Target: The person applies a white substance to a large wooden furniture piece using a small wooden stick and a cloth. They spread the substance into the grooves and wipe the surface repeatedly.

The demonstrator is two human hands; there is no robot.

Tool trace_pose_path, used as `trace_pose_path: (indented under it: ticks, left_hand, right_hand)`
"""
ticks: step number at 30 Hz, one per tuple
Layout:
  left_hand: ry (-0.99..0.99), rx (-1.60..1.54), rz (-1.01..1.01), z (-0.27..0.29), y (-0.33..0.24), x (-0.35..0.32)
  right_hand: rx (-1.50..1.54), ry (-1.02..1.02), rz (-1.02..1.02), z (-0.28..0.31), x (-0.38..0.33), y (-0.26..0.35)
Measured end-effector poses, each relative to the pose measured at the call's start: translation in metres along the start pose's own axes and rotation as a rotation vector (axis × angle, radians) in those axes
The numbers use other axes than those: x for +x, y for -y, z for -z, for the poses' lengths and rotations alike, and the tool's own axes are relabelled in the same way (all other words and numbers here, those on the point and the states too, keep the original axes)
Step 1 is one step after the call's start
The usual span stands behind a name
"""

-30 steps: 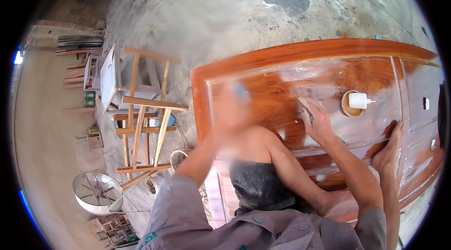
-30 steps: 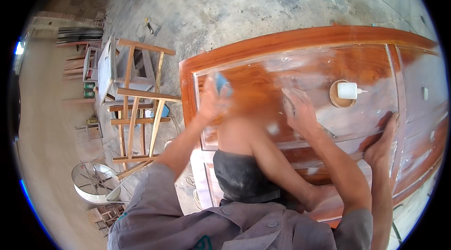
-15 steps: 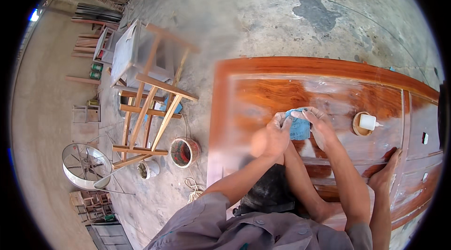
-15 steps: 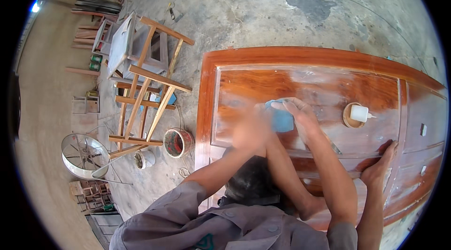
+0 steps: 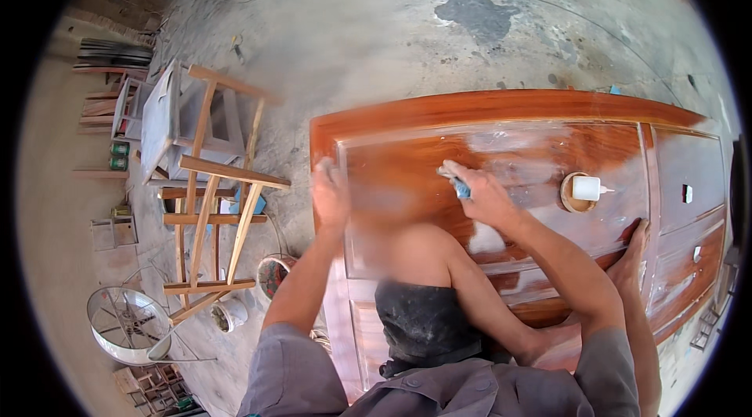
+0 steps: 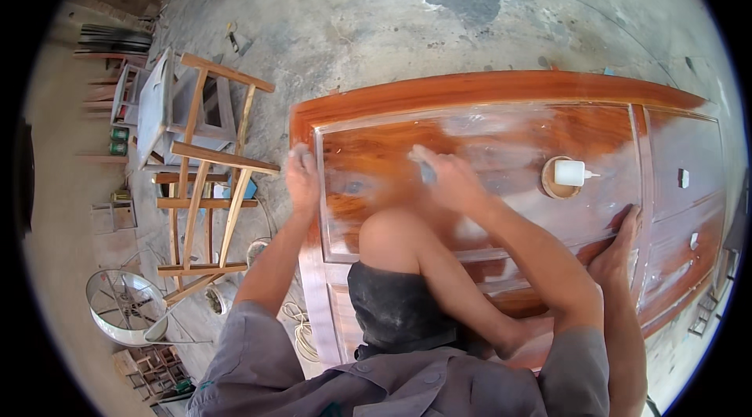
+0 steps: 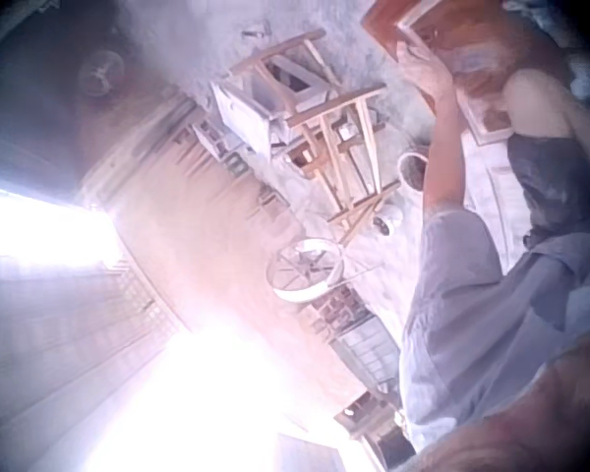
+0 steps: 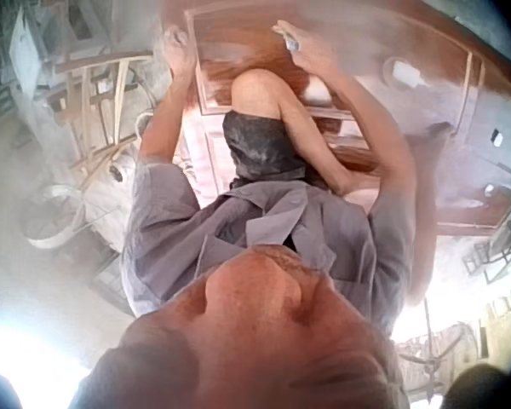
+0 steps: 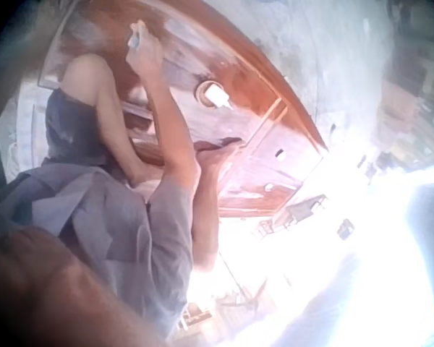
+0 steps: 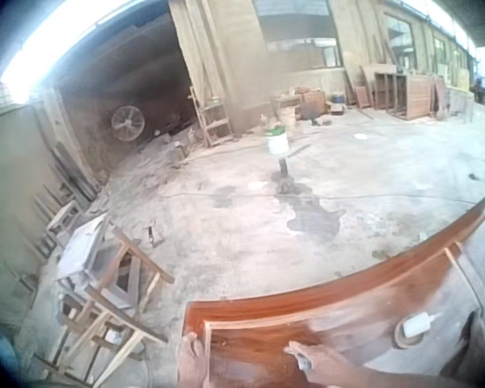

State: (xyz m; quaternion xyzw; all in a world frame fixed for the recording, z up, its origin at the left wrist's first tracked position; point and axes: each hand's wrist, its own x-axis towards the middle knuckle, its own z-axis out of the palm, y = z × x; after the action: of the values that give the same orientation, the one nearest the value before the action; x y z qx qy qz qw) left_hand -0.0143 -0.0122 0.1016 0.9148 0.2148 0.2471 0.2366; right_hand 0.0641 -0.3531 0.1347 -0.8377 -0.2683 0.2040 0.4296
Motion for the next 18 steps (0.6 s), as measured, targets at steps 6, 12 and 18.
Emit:
trace_pose_path:
  ticks: [6, 12, 18]
  left_hand:
    - [0.257, 0.387, 0.611, 0.0, 0.053, -0.012]
    - [0.286, 0.374, 0.539, -0.006, 0.058, -0.002]
    - [0.23, 0.317, 0.515, -0.005, 0.089, -0.02]
  right_hand:
    - [-0.547, -0.17, 0.283, 0.095, 0.033, -0.076]
    - [-0.514, 0.088, 0.215, 0.025, 0.094, -0.063]
    - [-0.615, 0.212, 0.38, 0.085, 0.1, -0.076]
